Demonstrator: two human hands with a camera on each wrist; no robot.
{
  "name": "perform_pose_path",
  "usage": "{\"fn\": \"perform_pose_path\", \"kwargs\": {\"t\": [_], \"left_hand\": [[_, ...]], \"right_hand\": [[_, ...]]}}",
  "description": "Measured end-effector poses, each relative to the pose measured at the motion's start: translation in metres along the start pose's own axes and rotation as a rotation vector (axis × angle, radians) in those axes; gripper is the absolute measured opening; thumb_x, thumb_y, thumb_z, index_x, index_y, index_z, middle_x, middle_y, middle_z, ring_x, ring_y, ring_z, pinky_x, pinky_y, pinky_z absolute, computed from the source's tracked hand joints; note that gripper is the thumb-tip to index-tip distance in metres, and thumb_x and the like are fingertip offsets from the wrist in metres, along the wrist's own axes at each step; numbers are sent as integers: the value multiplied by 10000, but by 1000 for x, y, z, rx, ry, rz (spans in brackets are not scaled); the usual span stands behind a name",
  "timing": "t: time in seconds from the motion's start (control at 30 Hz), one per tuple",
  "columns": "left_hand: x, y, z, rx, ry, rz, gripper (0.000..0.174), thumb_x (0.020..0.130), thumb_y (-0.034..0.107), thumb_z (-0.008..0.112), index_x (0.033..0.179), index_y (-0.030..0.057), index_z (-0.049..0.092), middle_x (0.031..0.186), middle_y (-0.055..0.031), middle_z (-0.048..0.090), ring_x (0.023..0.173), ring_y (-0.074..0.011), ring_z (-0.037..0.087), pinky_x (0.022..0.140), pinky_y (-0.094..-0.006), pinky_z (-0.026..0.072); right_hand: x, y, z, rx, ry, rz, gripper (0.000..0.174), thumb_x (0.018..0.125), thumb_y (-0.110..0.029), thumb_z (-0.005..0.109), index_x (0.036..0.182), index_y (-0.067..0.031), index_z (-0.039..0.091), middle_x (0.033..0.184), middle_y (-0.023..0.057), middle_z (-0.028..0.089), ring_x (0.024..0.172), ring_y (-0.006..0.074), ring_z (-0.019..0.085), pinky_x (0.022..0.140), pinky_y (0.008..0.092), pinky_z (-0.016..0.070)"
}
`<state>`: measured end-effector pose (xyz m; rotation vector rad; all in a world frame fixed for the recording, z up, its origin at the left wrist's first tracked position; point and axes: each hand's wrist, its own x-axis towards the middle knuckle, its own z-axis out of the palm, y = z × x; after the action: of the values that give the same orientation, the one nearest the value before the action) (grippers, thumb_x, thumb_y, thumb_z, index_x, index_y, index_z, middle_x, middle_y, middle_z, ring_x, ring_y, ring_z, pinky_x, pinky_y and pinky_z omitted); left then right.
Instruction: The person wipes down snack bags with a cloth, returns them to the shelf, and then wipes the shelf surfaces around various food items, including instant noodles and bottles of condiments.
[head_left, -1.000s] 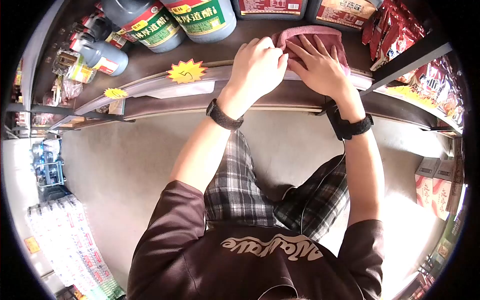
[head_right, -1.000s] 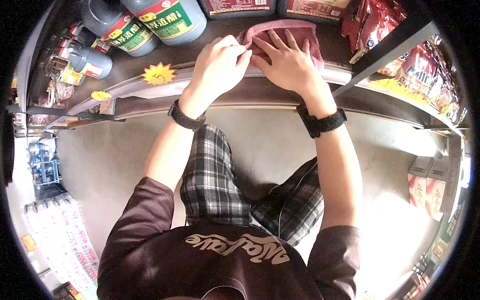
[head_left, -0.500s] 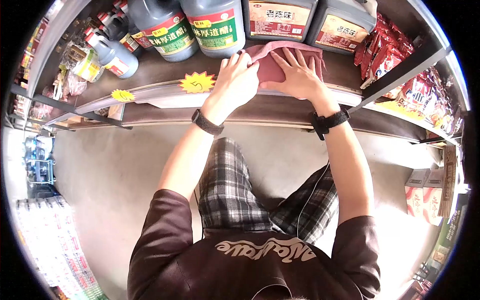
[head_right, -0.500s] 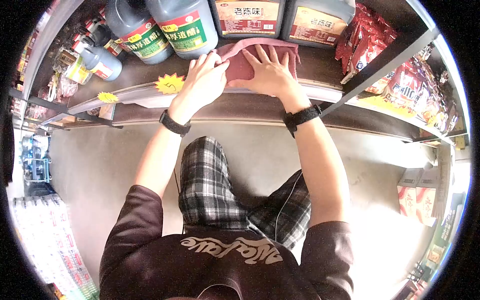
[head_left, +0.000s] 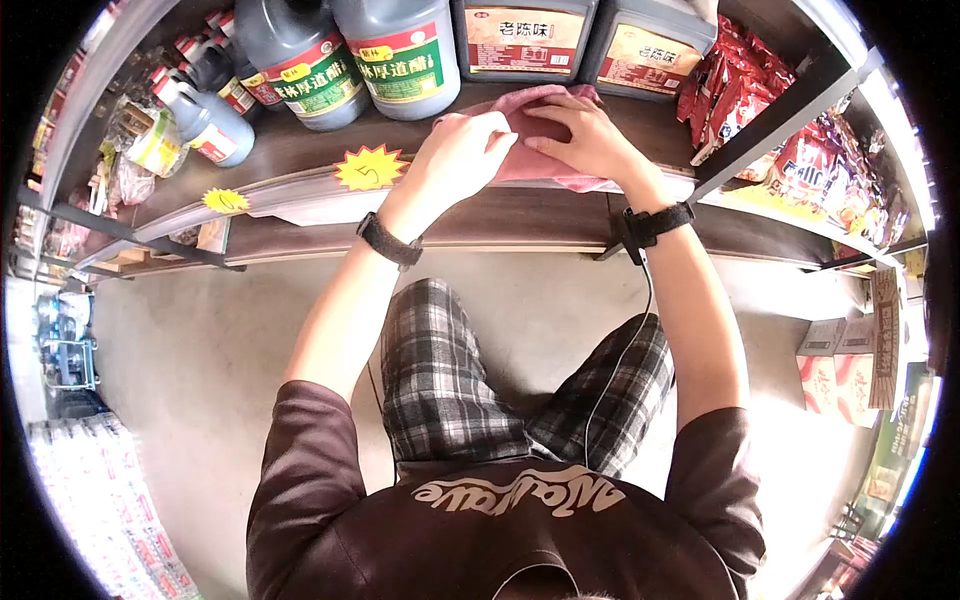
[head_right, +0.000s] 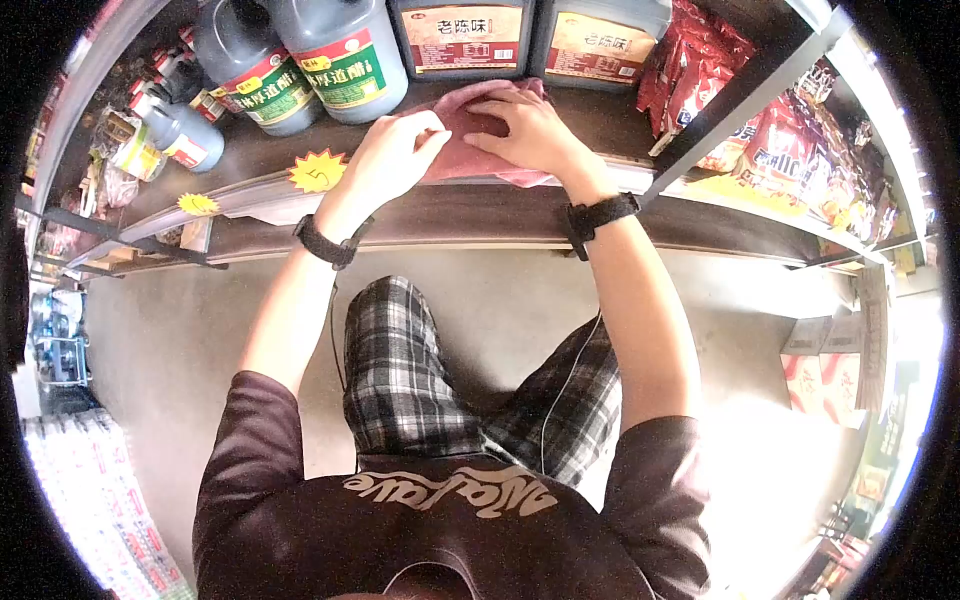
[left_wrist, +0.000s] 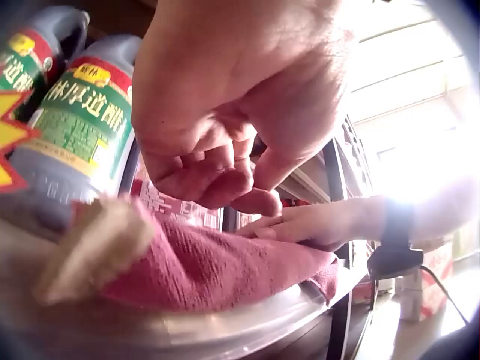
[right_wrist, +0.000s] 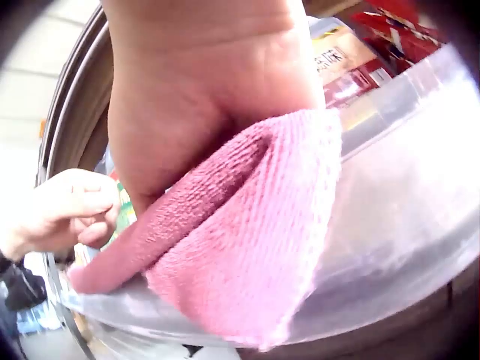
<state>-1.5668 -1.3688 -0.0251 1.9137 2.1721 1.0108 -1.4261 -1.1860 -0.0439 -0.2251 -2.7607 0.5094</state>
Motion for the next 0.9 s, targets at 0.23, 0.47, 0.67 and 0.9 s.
{"fn": "perform_pose_path", "kwargs": {"t": [0.23,0.47,0.67,0.9], "left_hand": [[2,-32,32,298,20,187,701,856,463,675,1317,-44,528,1435,-271,412,1342,-437,378,1115,-499,324],[15,-39,28,385,-204,47,1120,635,636,783,1473,30,352,1558,-194,244,1455,-377,212,1174,-538,201],[21,-32,28,415,-225,11,1174,534,523,882,1488,100,344,1546,-214,226,1447,-407,205,1168,-518,243],[15,-28,33,380,-82,35,1025,507,424,916,1374,105,472,1400,-212,375,1314,-408,382,1072,-529,346]], "right_hand": [[-4,-7,13,-265,-103,176,830,863,-684,496,1485,-146,383,1555,165,295,1457,325,204,1190,499,167],[0,-17,7,-302,-223,223,1081,695,-781,606,1523,-149,316,1600,155,203,1491,327,135,1196,559,113],[5,-17,12,-244,-137,215,1179,557,-772,719,1483,-127,378,1544,184,304,1457,395,207,1151,651,179],[0,-16,13,-315,-97,193,1140,565,-739,737,1481,-157,387,1527,201,330,1426,413,275,1135,662,213]]}}
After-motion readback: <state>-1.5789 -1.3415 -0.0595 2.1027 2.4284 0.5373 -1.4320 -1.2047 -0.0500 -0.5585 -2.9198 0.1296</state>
